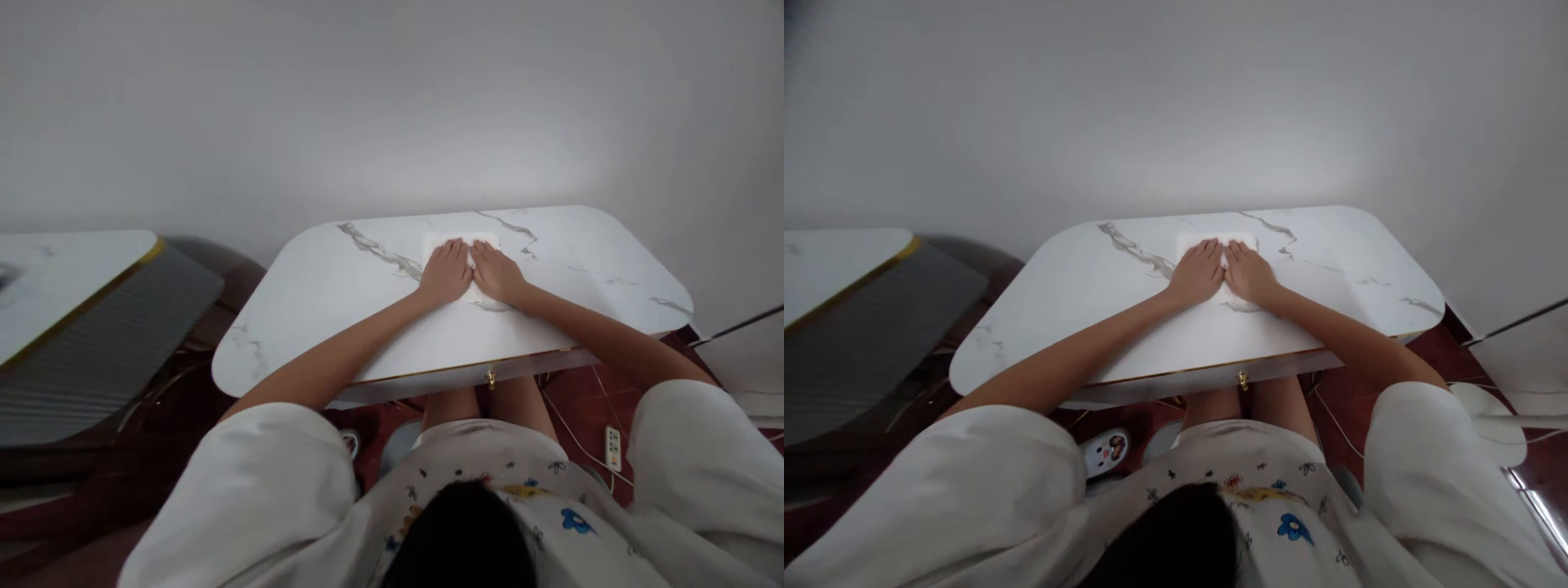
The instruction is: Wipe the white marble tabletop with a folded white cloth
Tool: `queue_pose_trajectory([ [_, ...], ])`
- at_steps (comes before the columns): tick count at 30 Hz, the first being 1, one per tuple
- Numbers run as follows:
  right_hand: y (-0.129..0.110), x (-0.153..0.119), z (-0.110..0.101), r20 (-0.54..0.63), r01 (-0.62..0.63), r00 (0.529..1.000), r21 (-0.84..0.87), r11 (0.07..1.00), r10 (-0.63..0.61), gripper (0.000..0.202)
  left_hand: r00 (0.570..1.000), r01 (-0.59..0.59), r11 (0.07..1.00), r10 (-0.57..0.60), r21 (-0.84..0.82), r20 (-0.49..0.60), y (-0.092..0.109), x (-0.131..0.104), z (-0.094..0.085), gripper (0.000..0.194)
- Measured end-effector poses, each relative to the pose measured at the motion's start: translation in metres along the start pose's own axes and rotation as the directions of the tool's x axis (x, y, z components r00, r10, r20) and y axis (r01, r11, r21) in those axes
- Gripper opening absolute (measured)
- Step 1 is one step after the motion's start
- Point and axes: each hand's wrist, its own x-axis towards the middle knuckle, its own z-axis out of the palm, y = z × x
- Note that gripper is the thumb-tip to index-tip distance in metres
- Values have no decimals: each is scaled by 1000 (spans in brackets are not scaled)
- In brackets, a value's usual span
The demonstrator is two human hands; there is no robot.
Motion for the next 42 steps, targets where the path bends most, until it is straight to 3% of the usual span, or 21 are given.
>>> queue_pose_trajectory([
  [4,-31,-40,-15,2,26,1000,-2,1000,-26,54,998,25,999,-26,24,58,22,-47,-17,57],
  [7,-37,-73,-25,-18,21,1000,18,1000,-20,53,995,18,1000,-20,18,102,45,-67,-25,57],
  [10,-26,-102,-34,-30,13,999,19,1000,-12,53,993,-23,1000,24,-11,118,70,-70,-27,58],
  [14,7,-114,-36,-15,-47,999,-27,999,47,55,993,-85,995,89,-44,81,92,-45,-17,57],
  [17,37,-98,-29,-4,-96,995,-46,994,95,56,995,-91,994,93,-55,40,97,-13,-6,56],
  [20,63,-64,-18,17,-87,996,-50,995,88,56,998,-55,997,55,-56,10,86,22,5,54],
  [28,89,48,14,19,-72,997,-33,997,72,55,996,-35,999,35,-10,-79,8,95,31,52],
  [32,107,84,30,-16,-64,998,-36,997,63,54,995,-40,998,43,41,-89,-15,131,43,51],
  [37,134,96,35,-55,-149,988,-58,987,146,53,991,-120,992,122,33,-61,-17,172,53,51],
  [42,145,66,22,-20,-218,976,-83,972,217,54,984,-177,984,177,15,-20,10,178,54,53],
])
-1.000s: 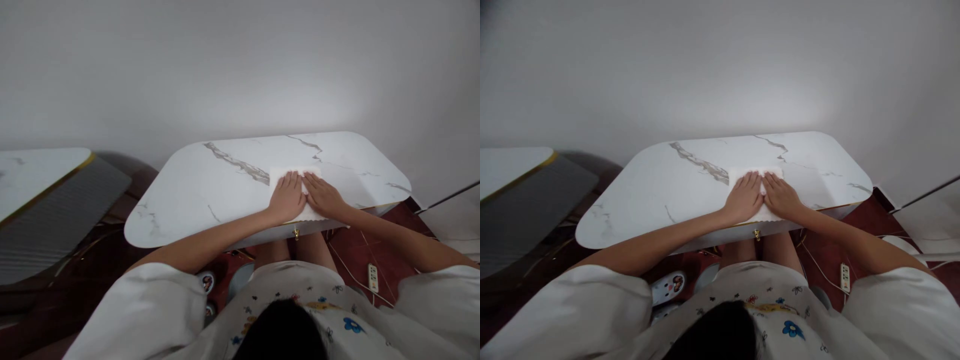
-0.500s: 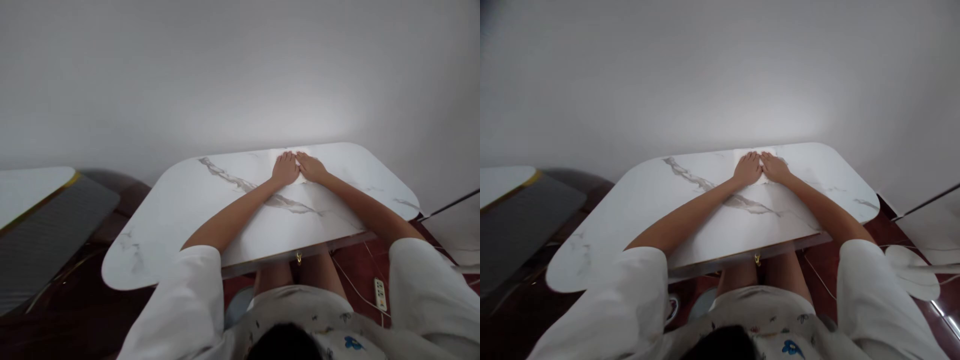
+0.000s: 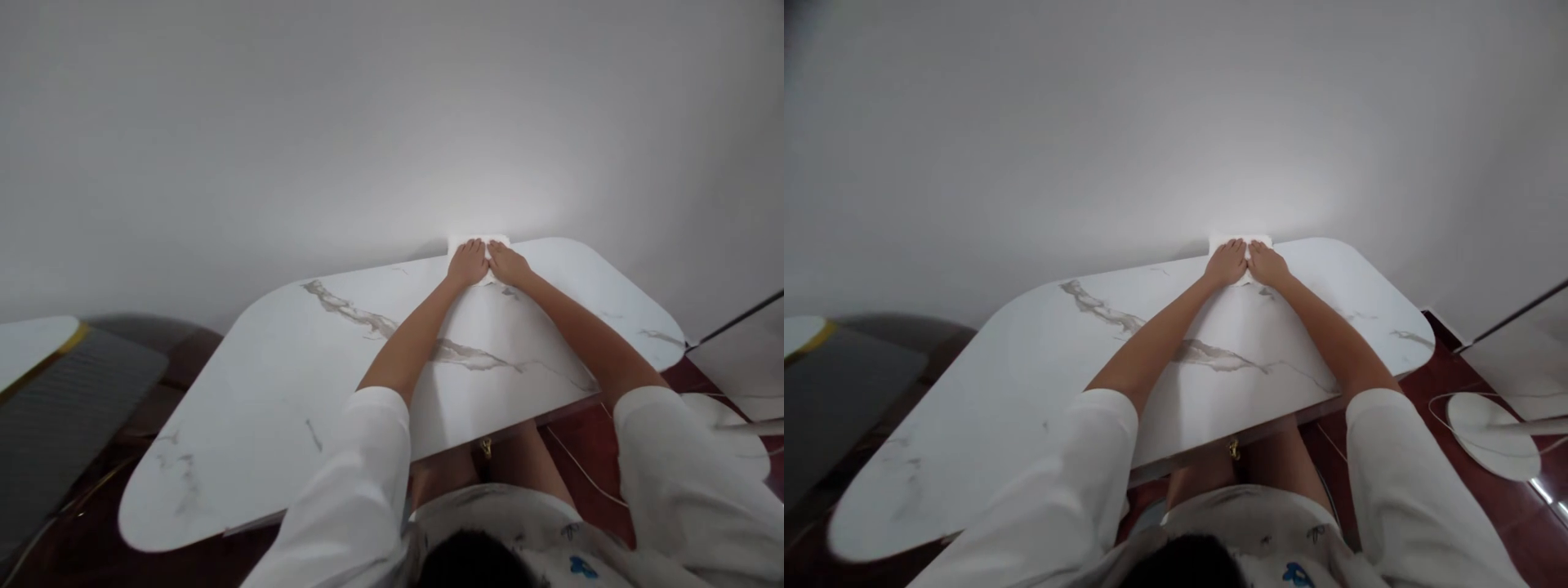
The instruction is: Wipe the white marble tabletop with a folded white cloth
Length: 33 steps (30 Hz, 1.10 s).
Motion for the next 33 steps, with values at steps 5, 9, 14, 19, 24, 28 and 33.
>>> queue_pose_trajectory([
  [5,5,-58,-18,4,-25,1000,-7,1000,25,54,999,-35,998,35,-50,-11,50,-31,-12,54],
  [9,-13,-107,-37,40,2,999,-10,1000,-1,54,1000,-9,997,9,-80,-2,81,-75,-26,54],
  [14,-56,-163,-61,65,28,998,-10,1000,-28,54,999,-13,997,17,-77,46,103,-140,-49,54],
  [19,-68,-220,-79,58,80,995,42,996,-83,55,993,16,995,-4,-98,122,139,-186,-69,56],
  [24,-23,-248,-85,24,86,996,76,993,-88,56,989,-3,986,27,-168,144,180,-171,-68,58],
  [28,21,-225,-77,53,66,996,94,993,-71,57,996,22,978,-3,-207,94,190,-129,-54,56],
  [33,36,-157,-56,71,97,992,65,993,-102,55,993,112,975,-104,-189,53,154,-83,-37,53],
])
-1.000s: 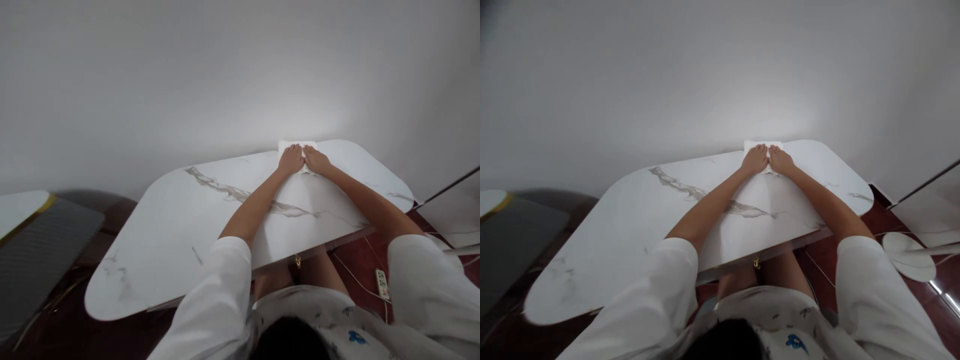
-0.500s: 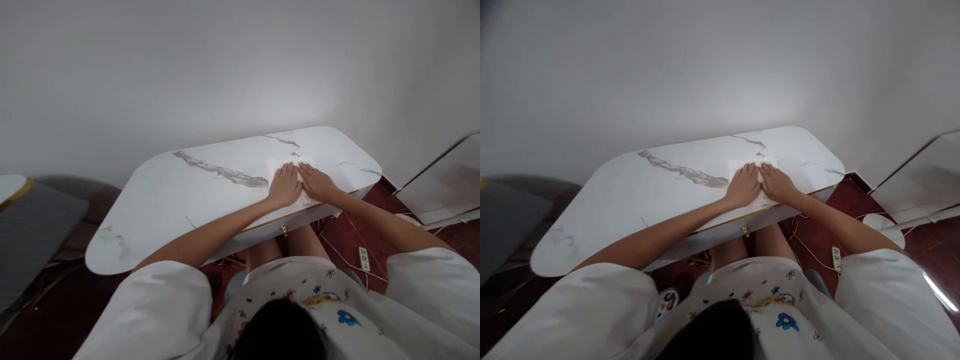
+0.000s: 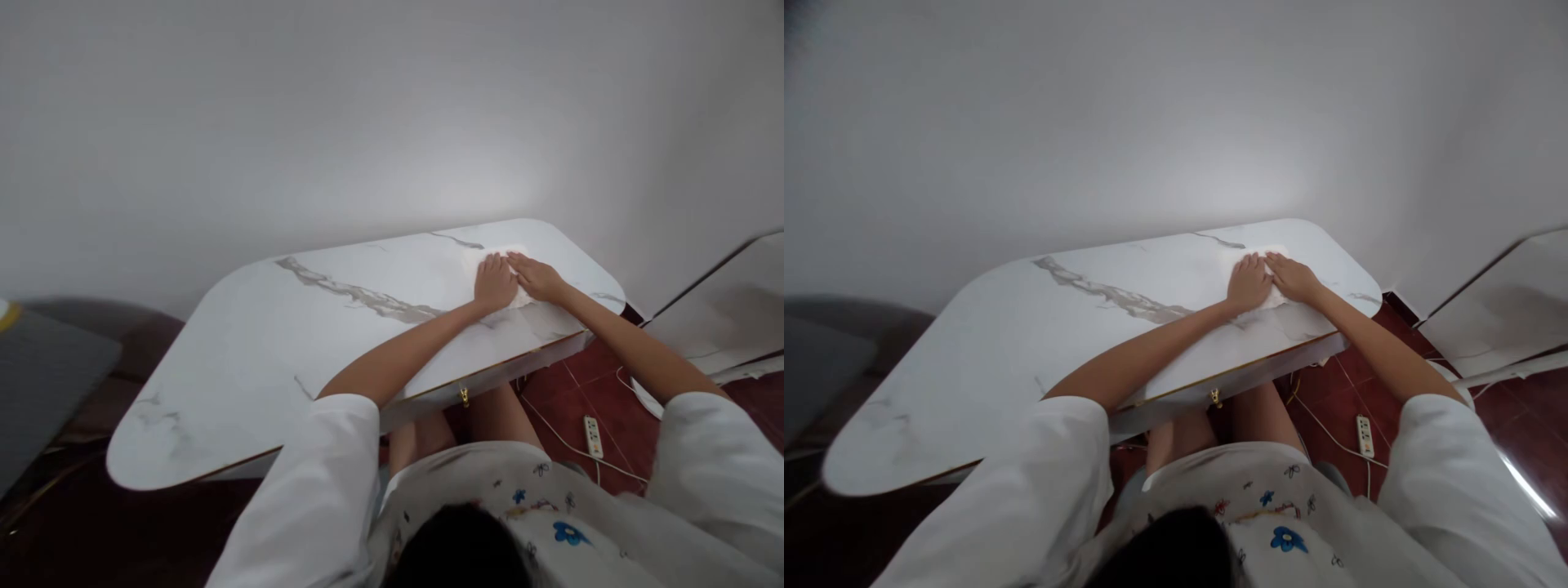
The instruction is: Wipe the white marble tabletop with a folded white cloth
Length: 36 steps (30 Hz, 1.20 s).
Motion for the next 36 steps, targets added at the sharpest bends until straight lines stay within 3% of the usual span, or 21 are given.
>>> queue_pose_trajectory([
  [9,-11,141,34,23,39,999,-19,999,-39,54,998,68,992,-67,103,-13,-113,69,-1,53],
  [12,1,168,41,17,24,1000,-12,1000,-24,55,997,69,991,-65,114,-31,-129,95,3,54],
  [16,32,173,42,9,-51,999,-5,999,51,54,1000,0,994,-1,106,11,-124,129,11,52],
  [19,50,157,37,4,-90,996,-17,996,90,55,999,-32,995,31,92,17,-104,141,15,52],
  [23,52,116,26,12,-124,992,-45,991,125,57,996,-86,992,86,88,10,-72,123,19,54],
  [30,14,23,10,-29,-71,997,-21,997,70,54,996,-89,993,90,74,-17,-18,32,7,53],
  [36,-22,-62,-11,-36,54,998,26,998,-53,57,998,-20,1000,21,-18,52,30,-49,-10,57],
])
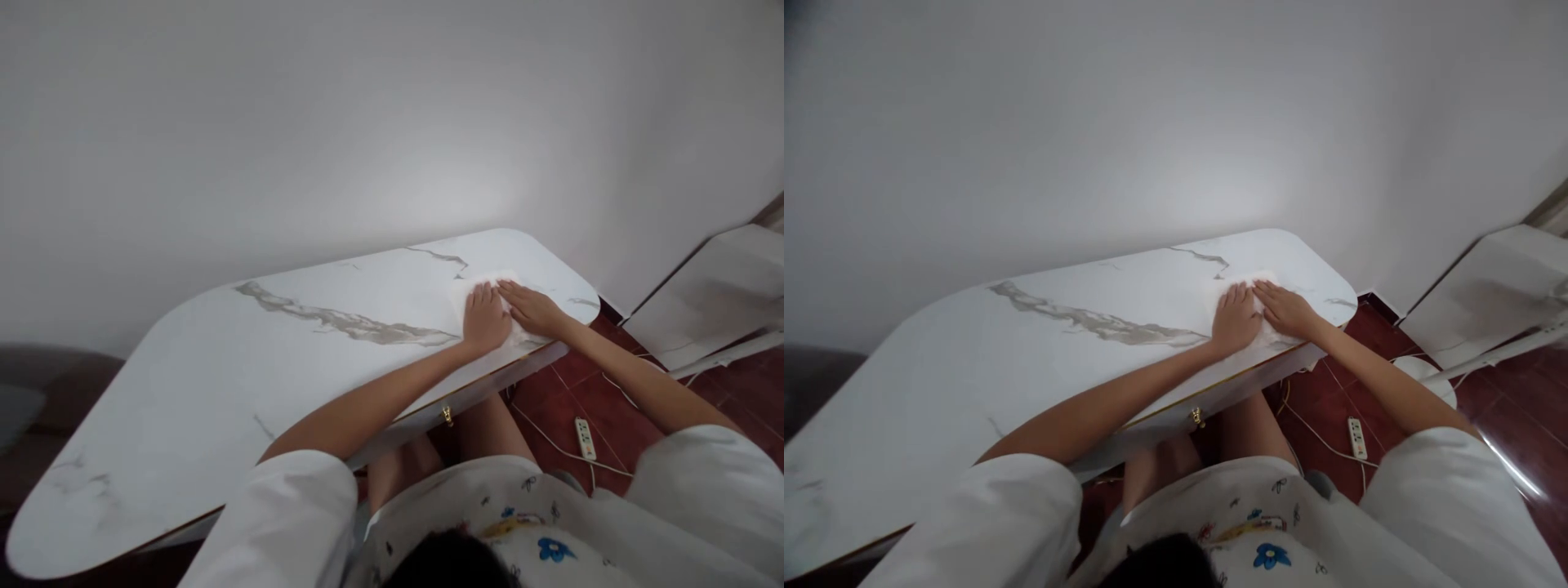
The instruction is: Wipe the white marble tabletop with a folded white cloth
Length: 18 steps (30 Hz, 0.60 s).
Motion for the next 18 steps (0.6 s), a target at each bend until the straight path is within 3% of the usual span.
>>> queue_pose_trajectory([
  [3,-1,-33,-12,24,-11,1000,-13,1000,11,60,999,-15,998,17,-57,27,24,-16,2,57],
  [5,7,-47,-18,37,-44,998,-33,998,45,59,999,-41,996,43,-83,29,39,-14,5,58],
  [10,43,-38,-20,30,-150,988,-72,986,152,54,999,-42,991,39,-124,-28,56,28,16,56],
  [14,65,4,-6,-4,-189,982,-80,979,189,53,998,10,993,-18,-121,-65,41,71,20,54],
  [18,70,55,11,6,-217,976,-94,972,218,52,999,9,999,-11,-54,-33,-3,101,21,54],
])
